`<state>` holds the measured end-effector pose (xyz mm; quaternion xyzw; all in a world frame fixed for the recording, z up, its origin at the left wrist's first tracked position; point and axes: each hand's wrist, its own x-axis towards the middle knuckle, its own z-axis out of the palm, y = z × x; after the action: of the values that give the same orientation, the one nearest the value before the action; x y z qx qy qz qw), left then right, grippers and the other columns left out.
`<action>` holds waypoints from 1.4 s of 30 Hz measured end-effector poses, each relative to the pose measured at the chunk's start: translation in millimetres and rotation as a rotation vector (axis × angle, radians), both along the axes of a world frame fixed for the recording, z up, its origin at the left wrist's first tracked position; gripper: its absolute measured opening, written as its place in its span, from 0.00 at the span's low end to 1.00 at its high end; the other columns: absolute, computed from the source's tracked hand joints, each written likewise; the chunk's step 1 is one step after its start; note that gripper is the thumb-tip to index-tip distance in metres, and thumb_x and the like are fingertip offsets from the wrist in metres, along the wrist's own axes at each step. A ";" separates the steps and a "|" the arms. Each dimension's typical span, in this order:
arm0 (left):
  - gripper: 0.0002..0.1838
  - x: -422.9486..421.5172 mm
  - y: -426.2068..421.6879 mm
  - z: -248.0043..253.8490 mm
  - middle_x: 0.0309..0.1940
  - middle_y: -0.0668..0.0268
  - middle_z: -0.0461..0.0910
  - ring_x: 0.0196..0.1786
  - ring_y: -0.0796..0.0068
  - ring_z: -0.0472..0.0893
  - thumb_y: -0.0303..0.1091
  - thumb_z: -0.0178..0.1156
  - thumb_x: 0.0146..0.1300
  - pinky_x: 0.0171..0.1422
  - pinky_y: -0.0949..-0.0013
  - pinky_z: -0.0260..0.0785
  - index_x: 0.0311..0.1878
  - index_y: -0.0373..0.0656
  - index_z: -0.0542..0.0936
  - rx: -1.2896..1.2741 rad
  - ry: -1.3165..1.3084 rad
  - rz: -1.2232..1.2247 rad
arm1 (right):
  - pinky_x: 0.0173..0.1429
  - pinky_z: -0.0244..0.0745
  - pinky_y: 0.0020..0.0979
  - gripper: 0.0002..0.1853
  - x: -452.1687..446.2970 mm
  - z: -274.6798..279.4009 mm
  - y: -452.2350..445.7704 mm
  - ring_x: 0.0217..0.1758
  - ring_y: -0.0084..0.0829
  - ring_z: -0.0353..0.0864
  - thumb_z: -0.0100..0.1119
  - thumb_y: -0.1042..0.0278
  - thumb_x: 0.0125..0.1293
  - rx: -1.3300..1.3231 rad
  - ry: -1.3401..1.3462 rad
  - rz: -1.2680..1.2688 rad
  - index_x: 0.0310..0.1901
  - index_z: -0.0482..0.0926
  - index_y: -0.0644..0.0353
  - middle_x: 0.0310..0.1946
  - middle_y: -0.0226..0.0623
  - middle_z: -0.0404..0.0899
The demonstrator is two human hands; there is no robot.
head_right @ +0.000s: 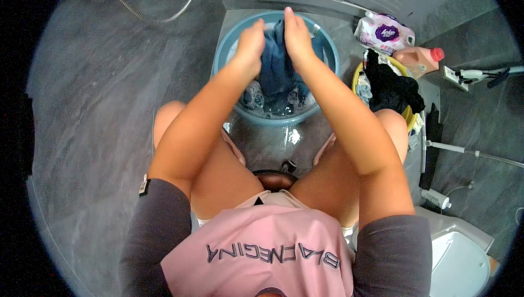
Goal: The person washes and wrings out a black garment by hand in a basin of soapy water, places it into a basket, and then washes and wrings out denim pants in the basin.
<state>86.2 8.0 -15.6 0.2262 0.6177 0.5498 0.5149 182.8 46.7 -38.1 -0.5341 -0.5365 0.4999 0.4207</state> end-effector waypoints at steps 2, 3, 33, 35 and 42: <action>0.23 -10.5 6.4 6.9 0.39 0.59 0.76 0.44 0.71 0.74 0.47 0.44 0.67 0.49 0.66 0.65 0.44 0.33 0.74 0.137 -0.057 -0.066 | 0.52 0.62 0.28 0.34 -0.3 24.3 -9.7 0.53 0.27 0.66 0.55 0.40 0.58 -0.168 0.277 0.249 0.59 0.64 0.56 0.51 0.32 0.69; 0.22 -14.0 8.5 7.4 0.39 0.60 0.76 0.44 0.73 0.74 0.47 0.44 0.67 0.49 0.66 0.66 0.45 0.34 0.74 0.201 -0.114 -0.139 | 0.53 0.63 0.28 0.37 -2.7 26.5 -10.6 0.53 0.30 0.68 0.58 0.40 0.56 -0.100 0.191 0.312 0.59 0.64 0.58 0.50 0.37 0.71; 0.22 21.9 -12.6 -6.6 0.39 0.65 0.76 0.41 0.78 0.70 0.50 0.53 0.62 0.51 0.68 0.61 0.46 0.38 0.77 0.092 -0.045 -0.199 | 0.32 0.68 0.43 0.21 6.3 24.1 -5.5 0.27 0.51 0.75 0.46 0.48 0.64 0.361 -0.371 -0.033 0.28 0.75 0.60 0.21 0.49 0.75; 0.21 5.6 -4.1 -17.0 0.38 0.64 0.77 0.40 0.77 0.71 0.50 0.52 0.63 0.48 0.69 0.62 0.41 0.38 0.77 0.196 -0.033 -0.079 | 0.31 0.66 0.35 0.22 -3.2 31.5 -25.5 0.23 0.32 0.71 0.43 0.51 0.68 0.367 -0.303 0.014 0.30 0.75 0.64 0.21 0.48 0.74; 0.16 -5.6 -2.9 -14.5 0.35 0.63 0.76 0.40 0.71 0.75 0.49 0.49 0.65 0.43 0.66 0.67 0.35 0.44 0.73 0.093 -0.563 -0.114 | 0.26 0.67 0.34 0.12 -14.3 35.1 -54.0 0.19 0.41 0.73 0.53 0.63 0.62 0.691 -0.269 0.078 0.27 0.77 0.63 0.18 0.49 0.72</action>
<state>80.7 5.1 -30.1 0.1223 0.4109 0.5888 0.6852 168.5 -7.3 -2.9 -0.4006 -0.7440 0.2304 0.4826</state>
